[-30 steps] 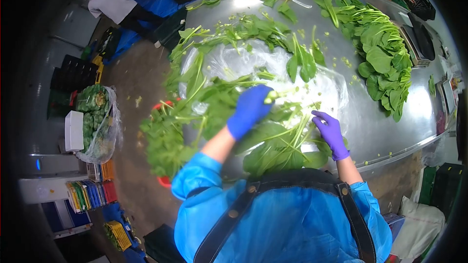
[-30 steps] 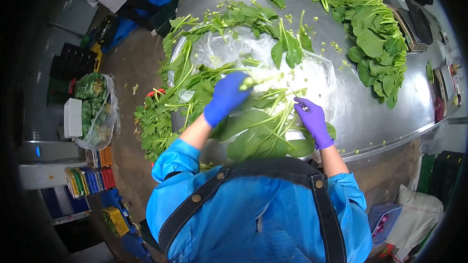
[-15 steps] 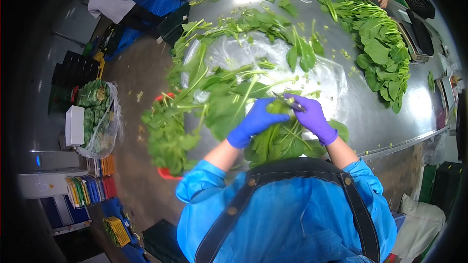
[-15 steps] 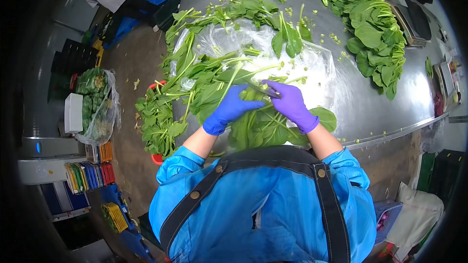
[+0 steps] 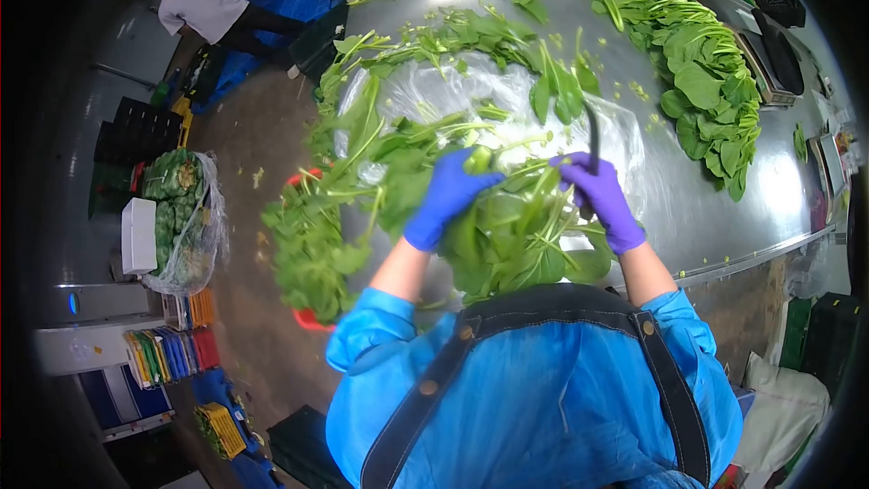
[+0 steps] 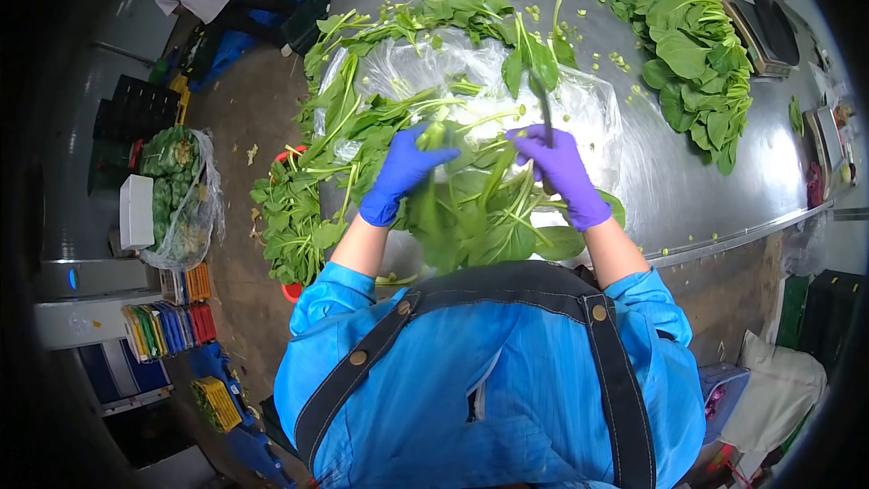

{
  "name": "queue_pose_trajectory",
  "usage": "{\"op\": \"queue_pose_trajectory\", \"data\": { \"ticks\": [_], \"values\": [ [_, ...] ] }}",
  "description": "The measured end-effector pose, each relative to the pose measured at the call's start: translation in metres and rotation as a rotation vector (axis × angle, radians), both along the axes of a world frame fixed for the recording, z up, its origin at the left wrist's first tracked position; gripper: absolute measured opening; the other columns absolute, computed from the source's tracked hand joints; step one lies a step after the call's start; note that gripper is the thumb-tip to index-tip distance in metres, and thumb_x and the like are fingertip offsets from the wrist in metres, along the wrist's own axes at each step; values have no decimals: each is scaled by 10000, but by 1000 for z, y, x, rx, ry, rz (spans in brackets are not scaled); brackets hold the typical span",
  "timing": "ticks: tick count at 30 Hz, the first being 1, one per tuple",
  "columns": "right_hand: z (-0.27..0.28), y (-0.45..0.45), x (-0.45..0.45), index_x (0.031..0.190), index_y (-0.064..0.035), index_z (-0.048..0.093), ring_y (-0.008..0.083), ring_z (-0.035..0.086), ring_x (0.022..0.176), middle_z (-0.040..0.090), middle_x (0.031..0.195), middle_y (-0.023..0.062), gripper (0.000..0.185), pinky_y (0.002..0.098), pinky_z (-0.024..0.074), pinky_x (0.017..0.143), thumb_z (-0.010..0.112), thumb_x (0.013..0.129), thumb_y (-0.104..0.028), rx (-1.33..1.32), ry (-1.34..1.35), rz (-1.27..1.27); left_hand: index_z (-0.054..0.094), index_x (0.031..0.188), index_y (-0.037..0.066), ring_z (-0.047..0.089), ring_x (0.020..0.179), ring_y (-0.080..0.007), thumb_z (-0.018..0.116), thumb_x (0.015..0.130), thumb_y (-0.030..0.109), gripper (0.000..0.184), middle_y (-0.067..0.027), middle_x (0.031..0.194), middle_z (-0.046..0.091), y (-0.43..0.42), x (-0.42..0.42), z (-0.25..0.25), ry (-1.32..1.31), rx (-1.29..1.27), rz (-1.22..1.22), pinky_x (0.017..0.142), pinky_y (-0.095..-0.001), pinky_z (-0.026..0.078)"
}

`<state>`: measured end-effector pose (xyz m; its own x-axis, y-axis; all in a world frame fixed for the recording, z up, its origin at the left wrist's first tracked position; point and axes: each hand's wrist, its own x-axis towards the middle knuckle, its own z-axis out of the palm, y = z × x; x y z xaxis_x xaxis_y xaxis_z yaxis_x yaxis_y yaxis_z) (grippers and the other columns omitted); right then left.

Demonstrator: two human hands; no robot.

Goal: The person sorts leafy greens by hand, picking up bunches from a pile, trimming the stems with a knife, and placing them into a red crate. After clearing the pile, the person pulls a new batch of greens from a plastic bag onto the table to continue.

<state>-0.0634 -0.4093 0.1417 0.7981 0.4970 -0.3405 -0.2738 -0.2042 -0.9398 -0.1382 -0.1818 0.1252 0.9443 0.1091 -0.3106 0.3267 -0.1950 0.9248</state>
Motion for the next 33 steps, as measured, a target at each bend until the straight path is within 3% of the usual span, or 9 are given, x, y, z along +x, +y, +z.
{"op": "queue_pose_trajectory", "data": {
  "ticks": [2, 7, 10, 14, 16, 20, 25, 30, 33],
  "values": [
    [-2, -3, 5, 1002, -24, 640, 28, 442, 473, 584, 686, -1, 356, 167, 325, 405, 624, 810, -323, 86, -22, -8, 594, 1113, 19, 572, 884, -121, 750, 694, 127, 460, -78, 976, 634, 0, -1, 4, -288, 108, 29, 795, -269, 469],
    [19, 19, 0, 1124, -57, 597, 30, 457, 473, 604, 751, -5, 367, 173, 336, 404, 591, 841, -290, 126, -94, 99, 582, 1119, -2, 563, 911, -112, 739, 701, 106, 460, -59, 1021, 615, -34, 19, 30, -258, -226, -159, 786, -255, 470],
    [44, 6, 2, 1200, -55, 551, 34, 444, 456, 647, 856, 28, 397, 169, 337, 410, 540, 875, -283, 175, -149, 29, 570, 1114, 21, 577, 852, -129, 672, 766, 149, 385, -61, 966, 617, 9, 30, 33, -213, -359, -25, 811, -278, 472],
    [16, -16, 17, 1179, -38, 564, 31, 428, 442, 660, 892, 22, 390, 161, 348, 435, 519, 883, -287, 137, -170, -49, 506, 1148, -20, 572, 921, -230, 624, 775, 87, 406, -133, 974, 588, 80, 30, -13, -454, -1092, 308, 797, -303, 502],
    [9, -16, 14, 1175, -36, 568, 32, 429, 444, 658, 905, 32, 387, 161, 351, 437, 529, 877, -280, 110, -149, -10, 483, 1175, -20, 566, 937, -243, 609, 808, 97, 405, -146, 1004, 580, 100, 28, -25, -506, -1178, 253, 781, -294, 501],
    [15, -4, -5, 1181, -23, 558, 29, 479, 523, 637, 998, 50, 443, 176, 377, 447, 609, 825, -281, 46, -10, 162, 485, 1191, -4, 569, 935, -215, 587, 831, 93, 386, -136, 1014, 584, 93, 29, -22, -503, -1056, 350, 750, -281, 495],
    [-20, 3, -12, 1203, -23, 536, 40, 510, 546, 630, 868, 36, 500, 166, 369, 441, 677, 769, -227, 14, -73, 147, 494, 1194, 0, 554, 845, -164, 591, 840, 104, 381, -117, 1013, 586, 68, 34, -11, -413, -920, 463, 726, -254, 474],
    [4, -10, -2, 1169, -37, 573, 19, 451, 481, 629, 762, -6, 434, 159, 349, 436, 650, 788, -230, 77, -14, 18, 510, 1171, -5, 543, 791, -144, 595, 834, 95, 362, -110, 988, 588, 77, 32, -20, -439, -895, 488, 699, -251, 466],
    [0, -11, 0, 1219, -58, 542, 22, 492, 578, 629, 921, 6, 475, 160, 365, 474, 648, 790, -232, 51, -24, 24, 512, 1124, -17, 515, 703, -152, 587, 837, 97, 318, -110, 953, 584, 84, 31, -20, -536, -1066, 488, 667, -245, 455]
  ]
}}
